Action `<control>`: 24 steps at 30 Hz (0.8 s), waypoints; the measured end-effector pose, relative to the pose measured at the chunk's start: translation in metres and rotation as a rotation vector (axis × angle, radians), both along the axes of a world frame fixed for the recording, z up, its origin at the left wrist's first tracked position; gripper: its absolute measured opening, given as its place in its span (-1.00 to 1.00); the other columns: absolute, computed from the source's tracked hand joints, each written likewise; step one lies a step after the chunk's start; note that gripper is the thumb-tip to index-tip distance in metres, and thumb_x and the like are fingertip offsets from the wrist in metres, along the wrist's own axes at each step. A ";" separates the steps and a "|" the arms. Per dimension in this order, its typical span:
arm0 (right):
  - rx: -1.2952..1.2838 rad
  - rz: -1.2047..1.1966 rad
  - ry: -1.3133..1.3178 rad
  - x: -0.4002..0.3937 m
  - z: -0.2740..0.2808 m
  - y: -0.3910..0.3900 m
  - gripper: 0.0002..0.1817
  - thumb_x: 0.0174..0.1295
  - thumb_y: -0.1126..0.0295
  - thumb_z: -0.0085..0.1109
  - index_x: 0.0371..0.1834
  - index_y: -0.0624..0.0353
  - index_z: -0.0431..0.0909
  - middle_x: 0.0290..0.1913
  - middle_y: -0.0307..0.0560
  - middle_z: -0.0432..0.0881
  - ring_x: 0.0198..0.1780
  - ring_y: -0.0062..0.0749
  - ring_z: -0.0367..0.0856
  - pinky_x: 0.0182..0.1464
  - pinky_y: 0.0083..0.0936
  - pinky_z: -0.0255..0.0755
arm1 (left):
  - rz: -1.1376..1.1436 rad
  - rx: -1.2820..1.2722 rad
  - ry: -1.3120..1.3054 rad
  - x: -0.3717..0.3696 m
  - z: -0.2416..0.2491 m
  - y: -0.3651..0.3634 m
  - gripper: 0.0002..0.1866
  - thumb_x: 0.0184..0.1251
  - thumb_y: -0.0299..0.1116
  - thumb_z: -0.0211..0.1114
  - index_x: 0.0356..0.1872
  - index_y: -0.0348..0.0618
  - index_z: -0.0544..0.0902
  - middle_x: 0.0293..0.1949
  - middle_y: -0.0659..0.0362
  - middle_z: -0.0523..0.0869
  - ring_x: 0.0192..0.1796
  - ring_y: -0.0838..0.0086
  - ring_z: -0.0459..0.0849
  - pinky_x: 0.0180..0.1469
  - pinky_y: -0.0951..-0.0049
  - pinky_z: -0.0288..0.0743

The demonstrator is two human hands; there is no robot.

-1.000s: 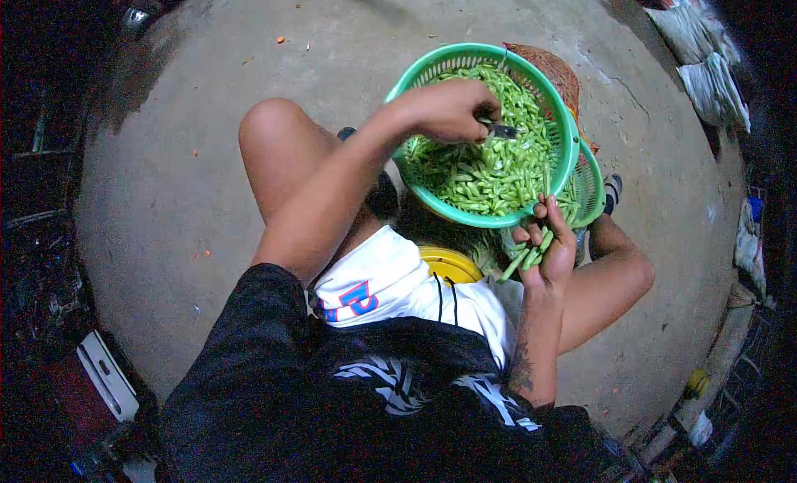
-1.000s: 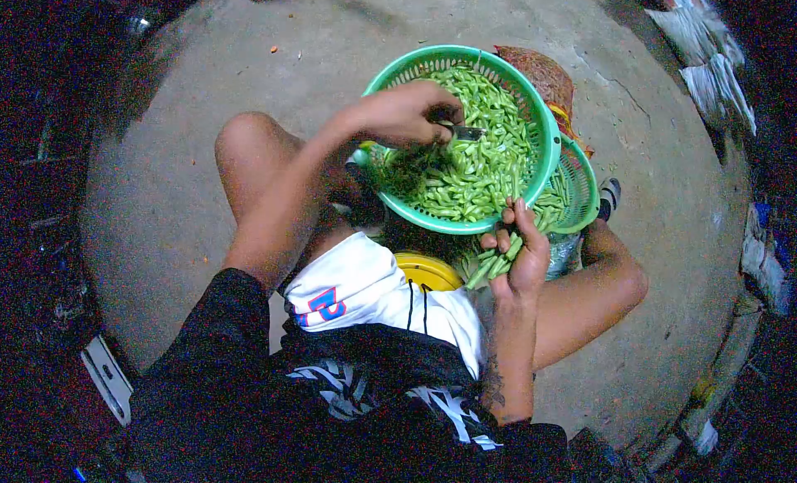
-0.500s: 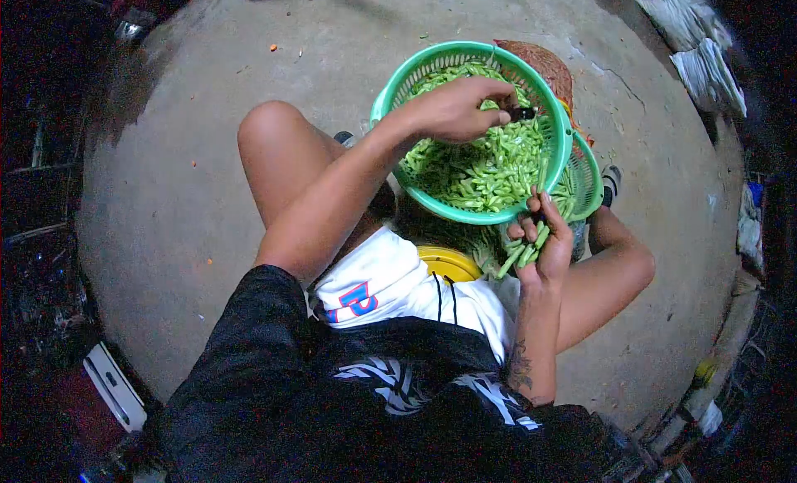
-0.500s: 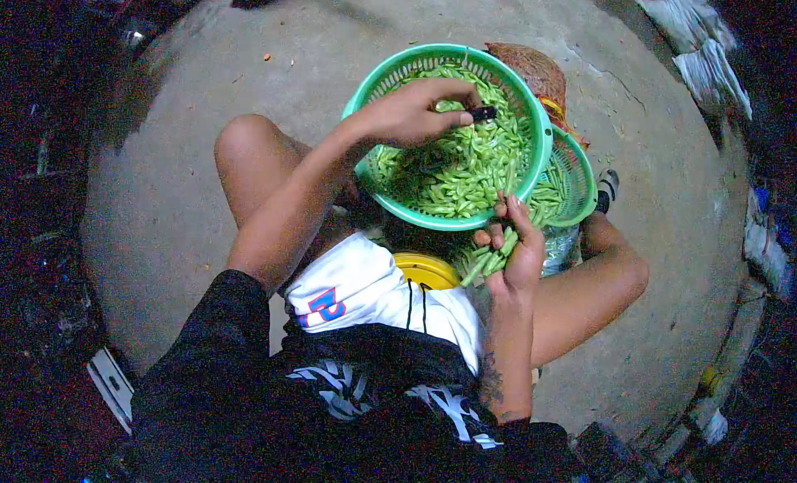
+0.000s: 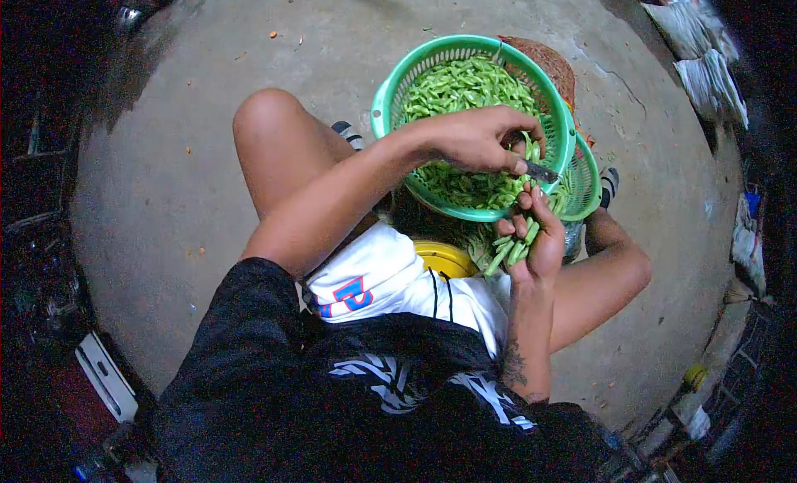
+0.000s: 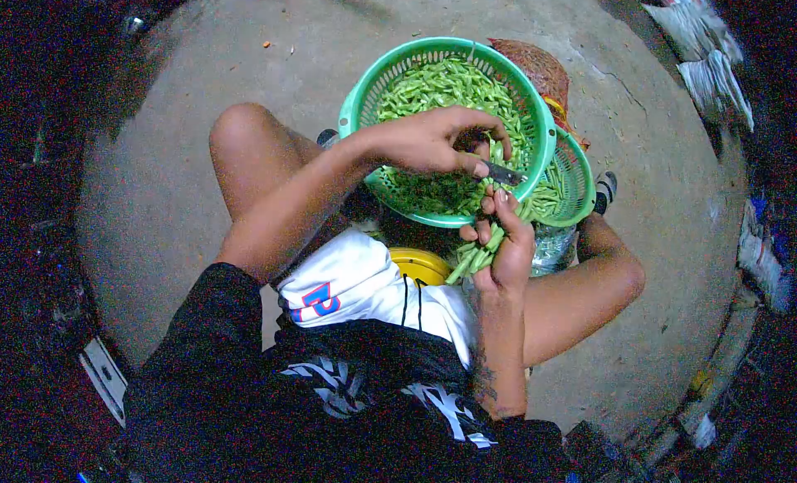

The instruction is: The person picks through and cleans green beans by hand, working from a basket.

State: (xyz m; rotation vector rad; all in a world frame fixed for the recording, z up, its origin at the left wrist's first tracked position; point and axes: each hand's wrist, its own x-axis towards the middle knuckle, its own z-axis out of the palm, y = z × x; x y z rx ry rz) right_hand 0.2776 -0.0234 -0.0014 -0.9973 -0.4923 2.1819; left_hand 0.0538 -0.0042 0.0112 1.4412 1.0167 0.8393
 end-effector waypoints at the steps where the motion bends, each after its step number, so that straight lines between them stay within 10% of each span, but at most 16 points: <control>1: -0.003 0.005 -0.004 0.001 0.000 0.000 -0.79 0.52 0.29 0.12 0.01 0.21 0.54 -0.32 -0.31 0.54 -0.57 -0.67 0.33 -0.43 -0.57 0.36 | 0.005 -0.003 -0.004 -0.002 -0.001 0.000 -0.59 0.28 -0.39 0.44 0.16 -0.13 0.65 -0.30 0.28 0.62 -0.23 0.58 0.53 -0.13 0.47 0.45; 24: 0.047 0.018 0.058 0.001 -0.007 0.003 -0.76 0.41 0.39 0.16 0.08 0.20 0.54 -0.25 -0.21 0.60 -0.55 -0.61 0.40 -0.41 -0.49 0.40 | -0.096 0.028 -0.017 -0.017 -0.005 0.005 -0.62 0.26 -0.39 0.45 0.09 -0.13 0.65 -0.23 0.25 0.67 -0.19 0.57 0.58 -0.08 0.47 0.47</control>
